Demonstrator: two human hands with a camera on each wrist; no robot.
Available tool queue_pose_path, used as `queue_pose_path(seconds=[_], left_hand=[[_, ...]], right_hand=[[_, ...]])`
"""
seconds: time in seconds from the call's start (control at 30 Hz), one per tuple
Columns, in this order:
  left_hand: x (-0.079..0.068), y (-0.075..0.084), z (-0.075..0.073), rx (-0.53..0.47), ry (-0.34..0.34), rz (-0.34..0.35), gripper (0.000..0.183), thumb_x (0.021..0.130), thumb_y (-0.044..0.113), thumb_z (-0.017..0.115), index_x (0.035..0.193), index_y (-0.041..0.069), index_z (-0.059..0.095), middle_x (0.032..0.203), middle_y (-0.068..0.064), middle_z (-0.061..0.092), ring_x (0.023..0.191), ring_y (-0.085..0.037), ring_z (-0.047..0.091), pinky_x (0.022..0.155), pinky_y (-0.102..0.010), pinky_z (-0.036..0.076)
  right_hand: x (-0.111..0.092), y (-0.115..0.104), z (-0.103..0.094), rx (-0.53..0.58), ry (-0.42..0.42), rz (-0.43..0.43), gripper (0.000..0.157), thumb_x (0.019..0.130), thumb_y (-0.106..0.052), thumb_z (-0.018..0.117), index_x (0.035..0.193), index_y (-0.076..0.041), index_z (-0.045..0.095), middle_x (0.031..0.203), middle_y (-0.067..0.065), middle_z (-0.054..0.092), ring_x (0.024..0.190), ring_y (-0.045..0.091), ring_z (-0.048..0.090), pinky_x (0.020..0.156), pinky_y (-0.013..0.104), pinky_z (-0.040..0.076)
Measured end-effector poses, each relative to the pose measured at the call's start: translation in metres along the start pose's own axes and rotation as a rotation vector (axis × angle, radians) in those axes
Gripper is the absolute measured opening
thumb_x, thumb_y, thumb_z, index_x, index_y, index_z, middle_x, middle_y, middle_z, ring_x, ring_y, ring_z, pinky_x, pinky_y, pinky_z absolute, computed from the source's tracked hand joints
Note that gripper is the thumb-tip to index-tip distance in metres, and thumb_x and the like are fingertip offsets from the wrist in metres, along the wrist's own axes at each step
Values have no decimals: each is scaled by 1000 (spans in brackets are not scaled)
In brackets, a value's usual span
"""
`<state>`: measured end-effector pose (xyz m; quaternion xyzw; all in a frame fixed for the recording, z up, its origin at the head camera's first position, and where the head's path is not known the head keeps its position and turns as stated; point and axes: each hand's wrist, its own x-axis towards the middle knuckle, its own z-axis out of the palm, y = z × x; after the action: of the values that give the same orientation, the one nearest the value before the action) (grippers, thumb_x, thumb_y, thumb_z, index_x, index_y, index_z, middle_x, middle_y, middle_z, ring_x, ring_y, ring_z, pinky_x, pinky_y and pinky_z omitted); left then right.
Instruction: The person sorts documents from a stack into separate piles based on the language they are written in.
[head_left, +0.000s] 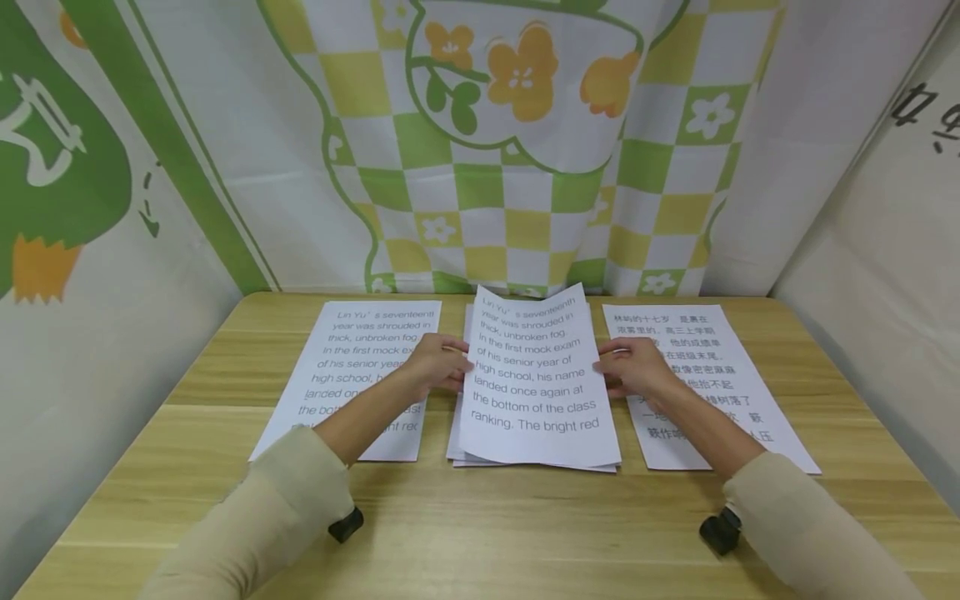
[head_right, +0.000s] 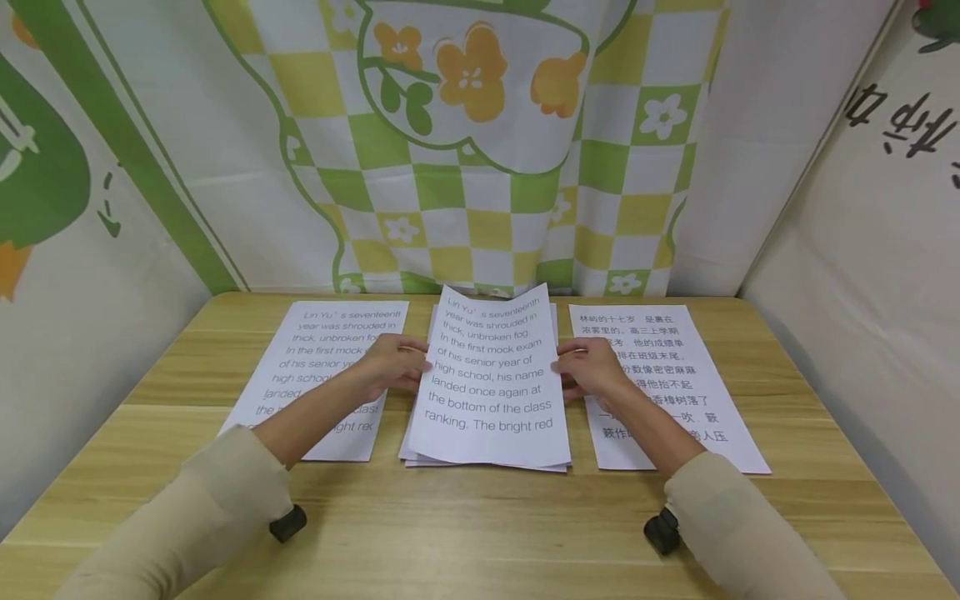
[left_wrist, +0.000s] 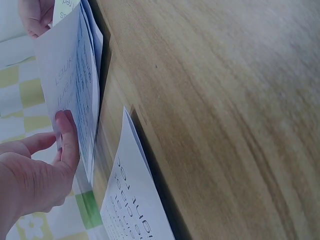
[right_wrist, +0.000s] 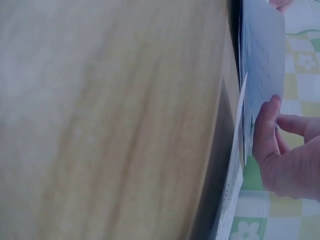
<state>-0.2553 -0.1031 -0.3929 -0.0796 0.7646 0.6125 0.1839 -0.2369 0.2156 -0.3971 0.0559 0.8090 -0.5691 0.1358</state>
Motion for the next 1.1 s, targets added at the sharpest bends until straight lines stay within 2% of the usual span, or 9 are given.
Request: queue_pose_path(seconds=[0.17,0.4,0.6,0.77,0.9,1.1], left_hand=[[-1,1,-2,-5,-7,13,42,92,-10,62,134,-7,57,95,-18,70,68,-20,68,65,-30,64],[-5,3,-8,-8,-6,26,43,91,-11,61,134,-7,57,103,-22,73,74,-22,71,68,-32,65],[-9,2,-17,-31,1,34,46,91,-12,60,136,-6,56,90,-17,73,67,-19,69,64,-29,63],[-13,0,-28,4,37,21,49,91,-9,61,139,-3,57,85,-12,72,65,-16,66,62,-25,61],[-15,-3,-38,29,59,20,47,93,-5,62,140,-2,57,89,-12,72,68,-17,68,64,-26,62],[-20,-6,-53,73,102,4,47,99,9,66,144,3,56,100,-12,71,77,-17,67,68,-25,61]], right_hand=[[1,-2,0,31,-13,5,43,98,-3,66,138,7,53,107,14,72,83,15,71,73,33,67],[2,-3,-1,60,-35,2,47,97,-1,67,140,8,50,107,12,70,85,16,70,76,34,67],[1,-6,-1,95,-57,-19,50,99,-2,65,144,7,47,108,10,69,86,14,70,77,33,66],[1,-11,8,135,-99,-43,51,100,-3,62,146,8,44,111,11,68,89,15,69,79,34,66],[4,-14,17,146,-111,-44,48,100,-2,62,144,8,45,114,13,68,91,18,68,79,35,66],[10,-20,32,178,-134,-72,43,100,1,61,139,9,48,104,8,68,88,18,69,76,35,67]])
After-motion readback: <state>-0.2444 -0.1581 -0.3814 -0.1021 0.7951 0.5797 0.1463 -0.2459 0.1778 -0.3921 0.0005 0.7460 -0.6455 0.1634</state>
